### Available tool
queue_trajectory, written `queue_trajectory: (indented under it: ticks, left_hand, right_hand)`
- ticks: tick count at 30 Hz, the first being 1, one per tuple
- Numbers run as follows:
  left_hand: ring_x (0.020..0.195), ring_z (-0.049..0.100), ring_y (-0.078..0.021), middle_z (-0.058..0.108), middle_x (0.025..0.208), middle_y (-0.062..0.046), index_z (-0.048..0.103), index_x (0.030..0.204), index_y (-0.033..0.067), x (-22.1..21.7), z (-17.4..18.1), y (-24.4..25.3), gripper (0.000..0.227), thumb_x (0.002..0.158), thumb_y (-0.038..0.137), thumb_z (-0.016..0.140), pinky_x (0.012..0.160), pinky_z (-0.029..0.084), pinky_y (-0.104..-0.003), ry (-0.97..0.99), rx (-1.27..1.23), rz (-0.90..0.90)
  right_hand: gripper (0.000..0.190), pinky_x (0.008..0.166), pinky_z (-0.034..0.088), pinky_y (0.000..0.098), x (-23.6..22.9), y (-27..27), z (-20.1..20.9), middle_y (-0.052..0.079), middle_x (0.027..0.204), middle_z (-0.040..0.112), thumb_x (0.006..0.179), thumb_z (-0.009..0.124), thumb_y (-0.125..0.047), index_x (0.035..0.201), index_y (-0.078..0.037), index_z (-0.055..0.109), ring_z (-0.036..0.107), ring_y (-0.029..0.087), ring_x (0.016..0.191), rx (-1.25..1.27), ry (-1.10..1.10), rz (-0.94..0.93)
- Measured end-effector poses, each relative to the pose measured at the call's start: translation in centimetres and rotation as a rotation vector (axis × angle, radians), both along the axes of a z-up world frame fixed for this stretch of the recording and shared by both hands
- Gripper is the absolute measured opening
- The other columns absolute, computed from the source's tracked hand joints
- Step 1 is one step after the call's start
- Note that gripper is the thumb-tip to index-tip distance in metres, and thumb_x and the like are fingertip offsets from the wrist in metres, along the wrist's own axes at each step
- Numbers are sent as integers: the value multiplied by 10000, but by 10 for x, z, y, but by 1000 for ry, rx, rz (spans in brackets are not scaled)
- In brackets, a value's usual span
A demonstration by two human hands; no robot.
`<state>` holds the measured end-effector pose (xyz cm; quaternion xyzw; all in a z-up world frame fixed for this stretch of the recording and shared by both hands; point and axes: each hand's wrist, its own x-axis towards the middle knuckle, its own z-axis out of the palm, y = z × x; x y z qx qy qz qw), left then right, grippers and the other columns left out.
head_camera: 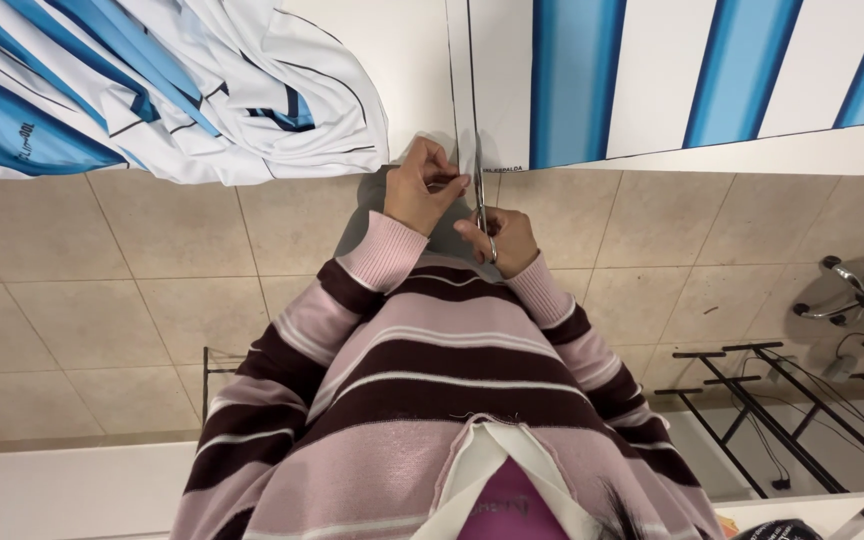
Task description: The person uses scissors to cut a large piece of blue and white striped fabric laid out on a white table. They follow a pre-drawn outline on the fabric, cutting along the lines to separate a pattern piece.
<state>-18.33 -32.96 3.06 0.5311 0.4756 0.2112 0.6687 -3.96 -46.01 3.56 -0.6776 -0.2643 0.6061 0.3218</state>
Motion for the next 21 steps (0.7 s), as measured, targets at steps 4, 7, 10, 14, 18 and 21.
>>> queue_trajectory:
  ticks: [4, 7, 10, 14, 18, 21]
  left_hand:
    - [840, 793, -152, 760, 855, -76, 492, 967, 33, -1, -2, 2, 349, 852, 31, 822, 729, 639, -274, 32, 1, -12]
    - [860, 782, -156, 752, 863, -88, 498, 973, 29, -3, -4, 1, 363, 838, 36, 834, 750, 646, -283, 9, 14, -15]
    - [841, 775, -138, 757, 864, -79, 502, 972, 31, -5, -5, 2, 358, 846, 51, 837, 745, 640, -274, 29, 1, -42]
    - [832, 755, -121, 744, 865, -70, 520, 963, 30, -6, -8, 1, 340, 848, 46, 839, 748, 632, -265, -19, -45, -16]
    - [812, 748, -113, 736, 847, -61, 527, 959, 32, -7, -9, 2, 326, 853, 47, 835, 750, 633, -260, -22, -75, -22]
    - [860, 756, -120, 733, 874, -67, 505, 949, 29, -9, -16, -1, 338, 857, 42, 830, 787, 634, -260, -87, -72, -14]
  right_hand:
    - [385, 447, 444, 249, 1, 14, 2, 11, 610, 611, 922, 774, -353, 806, -2, 668, 579, 80, 479, -19, -26, 9]
    - [379, 446, 444, 249, 1, 17, 3, 15, 622, 610, 914, 776, -360, 840, 1, 687, 579, 79, 483, -33, -12, -26]
    - [388, 451, 448, 244, 2, 20, 8, 10, 622, 613, 926, 772, -373, 844, -2, 696, 584, 72, 493, -21, -41, -10]
    - [396, 434, 437, 248, 1, 25, 15, 12, 571, 604, 904, 789, -376, 813, -3, 690, 568, 69, 471, -71, -159, 55]
    - [413, 420, 414, 249, 0, 21, 11, 7, 522, 580, 892, 806, -390, 792, -7, 689, 551, 60, 447, -91, -204, 80]
    - [411, 400, 413, 250, -2, 21, 14, 3, 504, 572, 871, 815, -396, 780, -14, 692, 551, 60, 426, -88, -225, 70]
